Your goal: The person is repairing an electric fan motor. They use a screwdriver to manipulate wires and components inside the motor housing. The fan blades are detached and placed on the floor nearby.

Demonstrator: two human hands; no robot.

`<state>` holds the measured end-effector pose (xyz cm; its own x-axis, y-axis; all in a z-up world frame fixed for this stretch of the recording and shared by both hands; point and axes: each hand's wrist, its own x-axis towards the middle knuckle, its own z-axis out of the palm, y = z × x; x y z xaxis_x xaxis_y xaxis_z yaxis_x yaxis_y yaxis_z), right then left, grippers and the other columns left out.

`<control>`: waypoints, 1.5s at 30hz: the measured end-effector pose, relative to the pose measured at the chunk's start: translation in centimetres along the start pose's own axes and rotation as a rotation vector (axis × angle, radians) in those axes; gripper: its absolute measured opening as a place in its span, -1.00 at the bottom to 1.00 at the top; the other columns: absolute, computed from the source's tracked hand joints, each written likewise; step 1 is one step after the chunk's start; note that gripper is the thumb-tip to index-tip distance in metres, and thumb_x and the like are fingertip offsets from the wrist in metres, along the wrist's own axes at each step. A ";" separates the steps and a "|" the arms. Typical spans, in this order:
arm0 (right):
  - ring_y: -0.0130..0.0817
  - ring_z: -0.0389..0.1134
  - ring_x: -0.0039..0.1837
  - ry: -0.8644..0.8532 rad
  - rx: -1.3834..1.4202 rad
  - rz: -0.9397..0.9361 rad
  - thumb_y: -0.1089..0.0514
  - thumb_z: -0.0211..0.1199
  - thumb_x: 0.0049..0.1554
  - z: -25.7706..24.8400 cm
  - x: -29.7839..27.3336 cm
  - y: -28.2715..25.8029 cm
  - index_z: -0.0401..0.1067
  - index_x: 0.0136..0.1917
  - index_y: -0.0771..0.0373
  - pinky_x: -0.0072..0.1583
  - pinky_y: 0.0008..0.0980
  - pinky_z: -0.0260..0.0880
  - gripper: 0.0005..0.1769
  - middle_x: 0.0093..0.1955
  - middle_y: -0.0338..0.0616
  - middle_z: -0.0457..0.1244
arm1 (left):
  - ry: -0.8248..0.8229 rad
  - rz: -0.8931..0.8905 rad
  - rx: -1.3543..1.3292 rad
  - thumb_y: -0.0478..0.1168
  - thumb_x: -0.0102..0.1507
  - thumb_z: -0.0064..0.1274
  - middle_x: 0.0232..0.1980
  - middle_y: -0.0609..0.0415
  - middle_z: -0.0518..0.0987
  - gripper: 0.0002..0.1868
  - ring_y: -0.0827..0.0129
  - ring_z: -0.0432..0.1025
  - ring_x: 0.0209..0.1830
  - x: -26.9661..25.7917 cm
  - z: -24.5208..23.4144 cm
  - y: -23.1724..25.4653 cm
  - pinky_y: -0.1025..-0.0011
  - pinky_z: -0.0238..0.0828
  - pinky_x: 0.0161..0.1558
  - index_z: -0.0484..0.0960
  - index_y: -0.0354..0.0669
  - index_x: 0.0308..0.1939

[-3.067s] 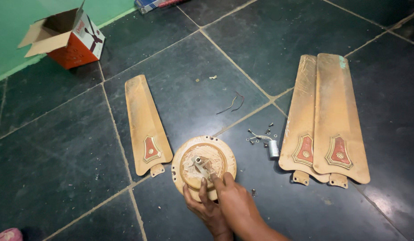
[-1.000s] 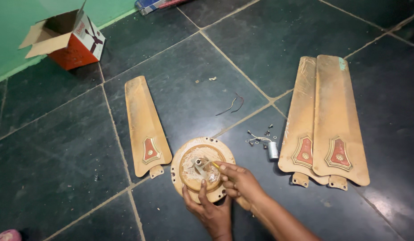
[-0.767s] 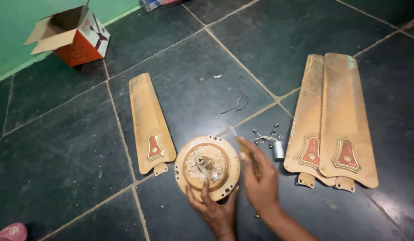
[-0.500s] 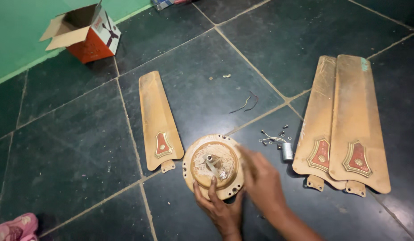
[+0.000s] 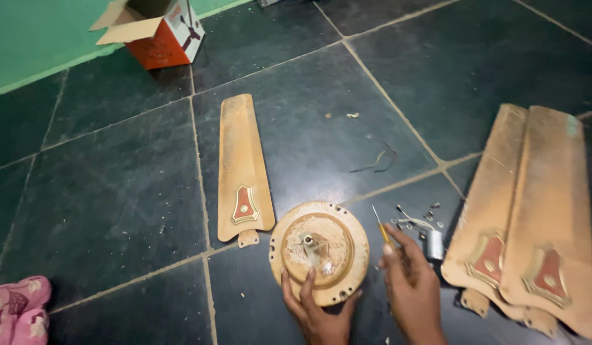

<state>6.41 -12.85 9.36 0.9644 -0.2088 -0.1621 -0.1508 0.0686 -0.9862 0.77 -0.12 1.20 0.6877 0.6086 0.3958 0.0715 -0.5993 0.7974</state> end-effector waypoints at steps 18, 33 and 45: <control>-0.49 0.39 -0.21 -0.025 -0.355 -0.109 0.22 0.25 0.14 -1.9 2.1 5.5 0.51 0.35 0.09 -0.10 -0.51 0.41 -0.51 -0.27 -0.14 0.40 | 0.239 0.297 -0.095 0.30 -0.19 0.47 0.44 -0.35 0.13 0.02 -0.29 0.16 0.44 -0.1 4.2 -5.3 -0.07 0.33 0.35 0.40 0.01 0.21; 0.04 0.47 -0.04 -0.242 -0.910 -0.279 0.13 0.24 0.09 2.2 -2.7 0.6 0.47 0.36 -0.21 0.02 -0.06 0.49 -0.44 -0.03 -0.04 0.33 | 0.132 0.188 0.045 0.02 -0.18 0.53 0.44 -0.41 0.18 -0.06 -0.36 0.19 0.42 0.6 0.3 1.1 -0.12 0.28 0.27 0.46 -0.06 0.24; 0.02 0.51 0.03 -0.370 -1.025 0.038 -0.02 0.31 0.05 3.7 -4.0 -1.9 0.21 0.53 -0.01 0.08 -0.13 0.57 -0.21 0.12 0.04 0.24 | 0.261 0.254 0.146 0.15 -0.04 0.38 0.40 -0.26 0.29 -0.36 -0.31 0.26 0.37 0.0 0.9 2.5 -0.15 0.35 0.22 0.58 0.01 0.03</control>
<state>3.59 -8.55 11.98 0.9348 0.0947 -0.3422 -0.1259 -0.8128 -0.5687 1.61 -2.12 2.77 0.4912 0.5321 0.6897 0.0380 -0.8041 0.5933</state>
